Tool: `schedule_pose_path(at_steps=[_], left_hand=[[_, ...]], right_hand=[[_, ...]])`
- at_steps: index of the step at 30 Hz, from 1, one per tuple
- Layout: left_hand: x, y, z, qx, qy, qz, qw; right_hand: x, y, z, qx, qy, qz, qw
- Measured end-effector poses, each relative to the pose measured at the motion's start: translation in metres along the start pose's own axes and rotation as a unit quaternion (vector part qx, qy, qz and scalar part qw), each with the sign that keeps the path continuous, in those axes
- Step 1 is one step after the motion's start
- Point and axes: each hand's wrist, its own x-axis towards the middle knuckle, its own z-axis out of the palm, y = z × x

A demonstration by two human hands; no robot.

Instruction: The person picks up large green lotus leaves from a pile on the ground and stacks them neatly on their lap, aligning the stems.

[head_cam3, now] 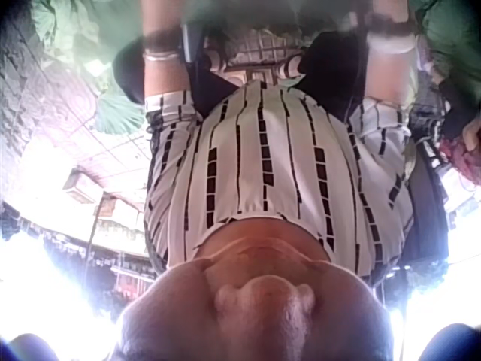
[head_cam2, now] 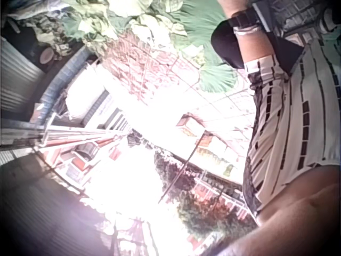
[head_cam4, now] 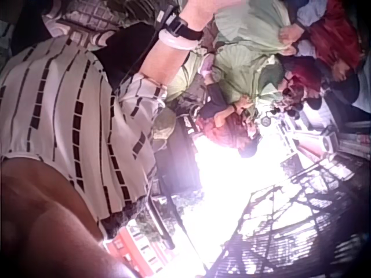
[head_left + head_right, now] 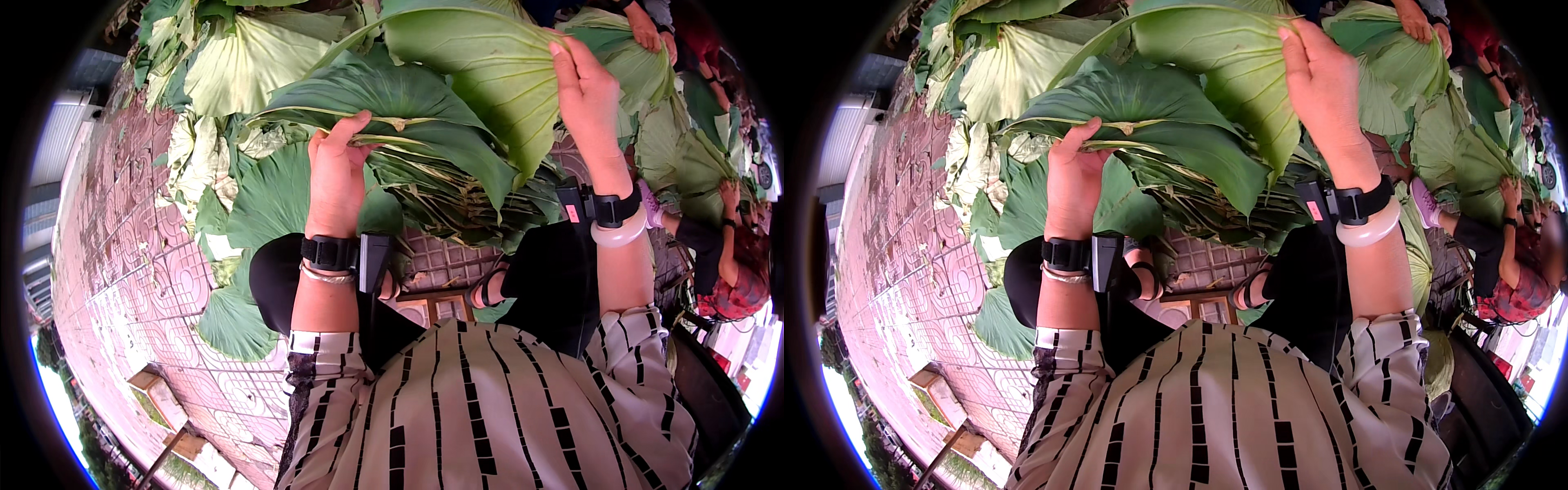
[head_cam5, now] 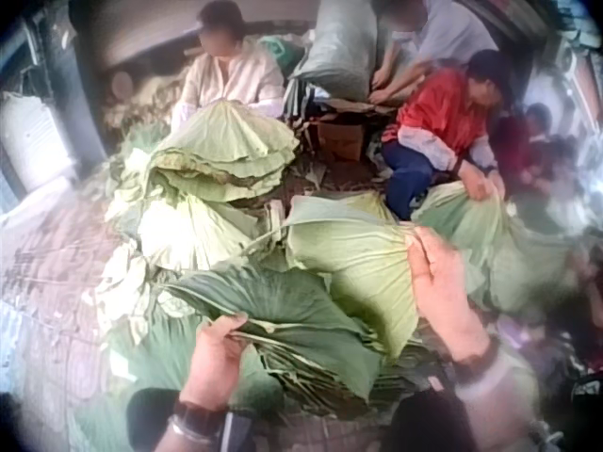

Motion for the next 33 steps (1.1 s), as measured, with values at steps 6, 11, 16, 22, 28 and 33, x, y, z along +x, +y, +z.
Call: schedule_pose_path(at_steps=[6, 11, 16, 22, 28, 33], left_hand=[[0.006, 0.004, -0.016, 0.003, 0.058, 0.045, 0.997], [0.006, 0.016, -0.016, -0.030, 0.116, 0.087, 0.989], [0.005, 0.017, -0.020, -0.037, 0.150, 0.098, 0.983], [0.005, 0.019, -0.024, -0.022, 0.126, 0.090, 0.988], [0.004, 0.021, -0.027, -0.026, 0.125, 0.089, 0.988], [0.006, 0.021, -0.025, -0.041, 0.149, 0.101, 0.983]], right_hand=[[0.004, -0.005, -0.004, -0.047, 0.061, -0.086, 0.993], [-0.026, 0.042, 0.038, -0.062, 0.035, -0.193, 0.979], [-0.095, 0.062, 0.089, -0.029, -0.131, -0.108, 0.985], [-0.132, 0.092, 0.111, -0.022, -0.265, -0.010, 0.964], [-0.105, 0.088, 0.104, -0.054, -0.221, -0.073, 0.971], [-0.066, 0.095, 0.078, -0.028, -0.167, -0.043, 0.985]])
